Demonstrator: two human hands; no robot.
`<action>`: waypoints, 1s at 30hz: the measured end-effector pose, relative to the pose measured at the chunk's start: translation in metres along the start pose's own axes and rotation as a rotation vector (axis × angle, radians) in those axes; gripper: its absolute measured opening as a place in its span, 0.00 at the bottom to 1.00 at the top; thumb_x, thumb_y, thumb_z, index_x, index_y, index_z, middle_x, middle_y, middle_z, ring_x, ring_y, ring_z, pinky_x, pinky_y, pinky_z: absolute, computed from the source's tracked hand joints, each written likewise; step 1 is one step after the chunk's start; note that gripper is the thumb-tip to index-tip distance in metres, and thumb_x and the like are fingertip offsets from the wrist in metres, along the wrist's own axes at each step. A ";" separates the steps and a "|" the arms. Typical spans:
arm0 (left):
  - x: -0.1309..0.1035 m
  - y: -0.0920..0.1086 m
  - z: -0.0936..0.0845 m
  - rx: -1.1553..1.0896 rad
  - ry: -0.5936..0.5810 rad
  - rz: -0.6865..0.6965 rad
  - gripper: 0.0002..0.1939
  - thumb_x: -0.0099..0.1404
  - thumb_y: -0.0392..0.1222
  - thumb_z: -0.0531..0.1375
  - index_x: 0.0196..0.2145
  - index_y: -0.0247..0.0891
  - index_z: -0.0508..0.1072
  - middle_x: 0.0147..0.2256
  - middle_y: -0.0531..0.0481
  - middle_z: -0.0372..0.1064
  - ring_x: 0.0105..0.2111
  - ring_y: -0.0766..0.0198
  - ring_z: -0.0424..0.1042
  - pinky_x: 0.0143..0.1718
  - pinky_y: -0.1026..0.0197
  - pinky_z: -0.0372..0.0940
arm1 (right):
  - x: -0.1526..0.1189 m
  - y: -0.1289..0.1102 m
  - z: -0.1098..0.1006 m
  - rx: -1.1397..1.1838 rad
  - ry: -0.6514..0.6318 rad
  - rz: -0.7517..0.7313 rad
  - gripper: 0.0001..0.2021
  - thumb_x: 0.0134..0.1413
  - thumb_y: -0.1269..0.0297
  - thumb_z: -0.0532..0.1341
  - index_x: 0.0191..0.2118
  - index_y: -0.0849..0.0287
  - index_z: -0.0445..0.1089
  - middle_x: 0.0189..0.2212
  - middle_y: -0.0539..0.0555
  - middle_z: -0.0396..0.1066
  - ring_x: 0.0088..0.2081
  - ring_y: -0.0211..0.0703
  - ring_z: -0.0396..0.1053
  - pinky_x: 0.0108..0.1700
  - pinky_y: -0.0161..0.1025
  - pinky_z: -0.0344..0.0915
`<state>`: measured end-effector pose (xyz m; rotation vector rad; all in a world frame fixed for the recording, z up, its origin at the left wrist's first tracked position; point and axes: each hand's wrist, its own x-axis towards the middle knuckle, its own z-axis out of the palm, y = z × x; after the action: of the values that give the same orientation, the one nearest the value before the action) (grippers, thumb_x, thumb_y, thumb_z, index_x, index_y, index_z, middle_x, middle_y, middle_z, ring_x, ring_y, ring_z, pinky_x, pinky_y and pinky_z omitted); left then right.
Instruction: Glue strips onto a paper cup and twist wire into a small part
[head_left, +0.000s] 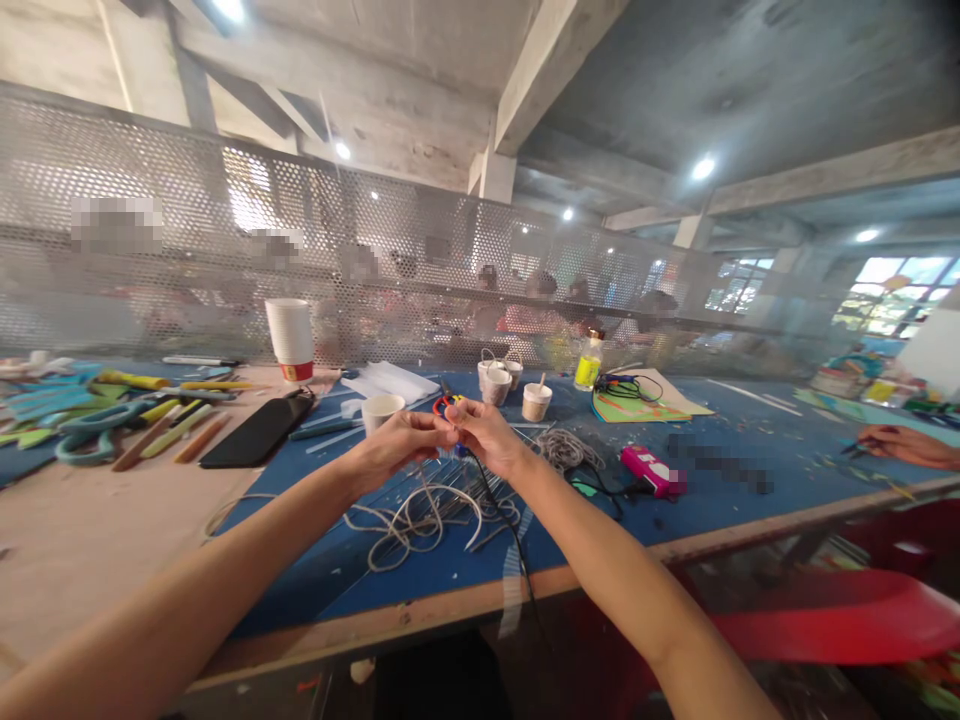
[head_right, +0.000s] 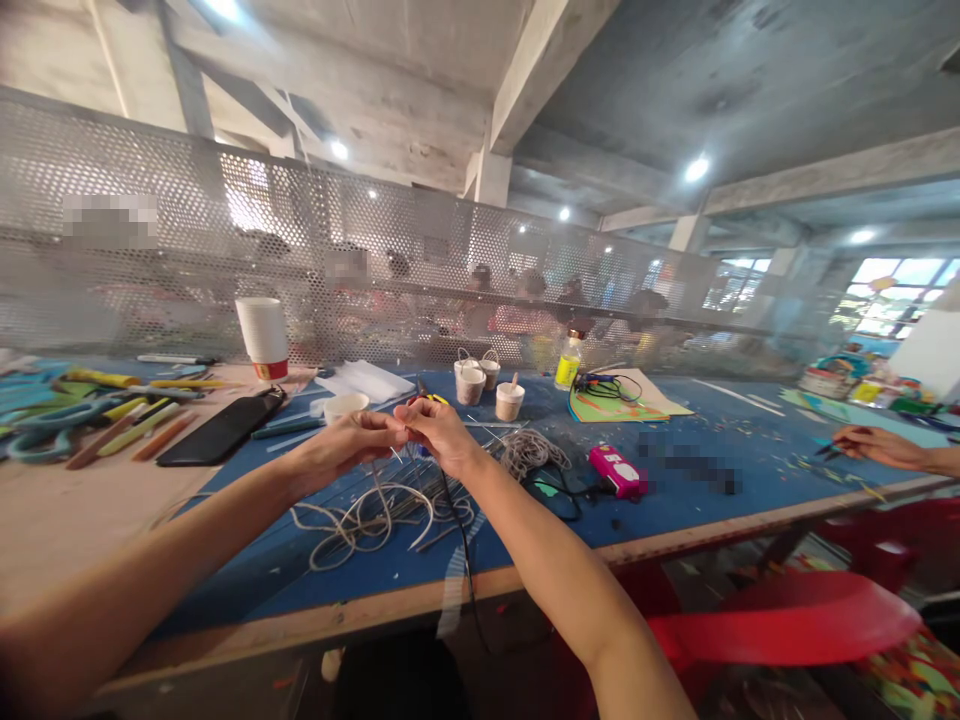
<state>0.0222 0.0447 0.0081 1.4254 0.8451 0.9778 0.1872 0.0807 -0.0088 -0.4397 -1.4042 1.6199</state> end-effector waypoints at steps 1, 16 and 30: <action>0.000 0.001 0.000 -0.005 -0.003 0.008 0.10 0.51 0.44 0.71 0.26 0.34 0.79 0.23 0.52 0.69 0.22 0.71 0.59 0.22 0.65 0.49 | 0.000 0.000 0.000 0.004 -0.011 0.003 0.18 0.43 0.52 0.71 0.25 0.59 0.66 0.22 0.46 0.65 0.25 0.33 0.61 0.31 0.34 0.59; 0.004 -0.006 -0.004 -0.013 0.045 -0.013 0.11 0.50 0.45 0.71 0.26 0.34 0.78 0.25 0.51 0.70 0.20 0.72 0.59 0.23 0.65 0.53 | 0.000 -0.002 0.002 -0.034 0.101 -0.020 0.18 0.38 0.54 0.73 0.23 0.60 0.67 0.21 0.45 0.64 0.25 0.32 0.60 0.32 0.34 0.59; 0.001 -0.001 -0.002 -0.063 0.042 0.012 0.11 0.50 0.44 0.71 0.27 0.34 0.79 0.25 0.51 0.71 0.24 0.71 0.62 0.25 0.66 0.55 | -0.001 -0.002 -0.001 -0.024 -0.015 0.020 0.17 0.45 0.51 0.70 0.34 0.59 0.74 0.28 0.49 0.71 0.30 0.36 0.66 0.39 0.37 0.64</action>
<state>0.0214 0.0466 0.0071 1.3617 0.8310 1.0377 0.1893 0.0806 -0.0079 -0.4579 -1.4357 1.6269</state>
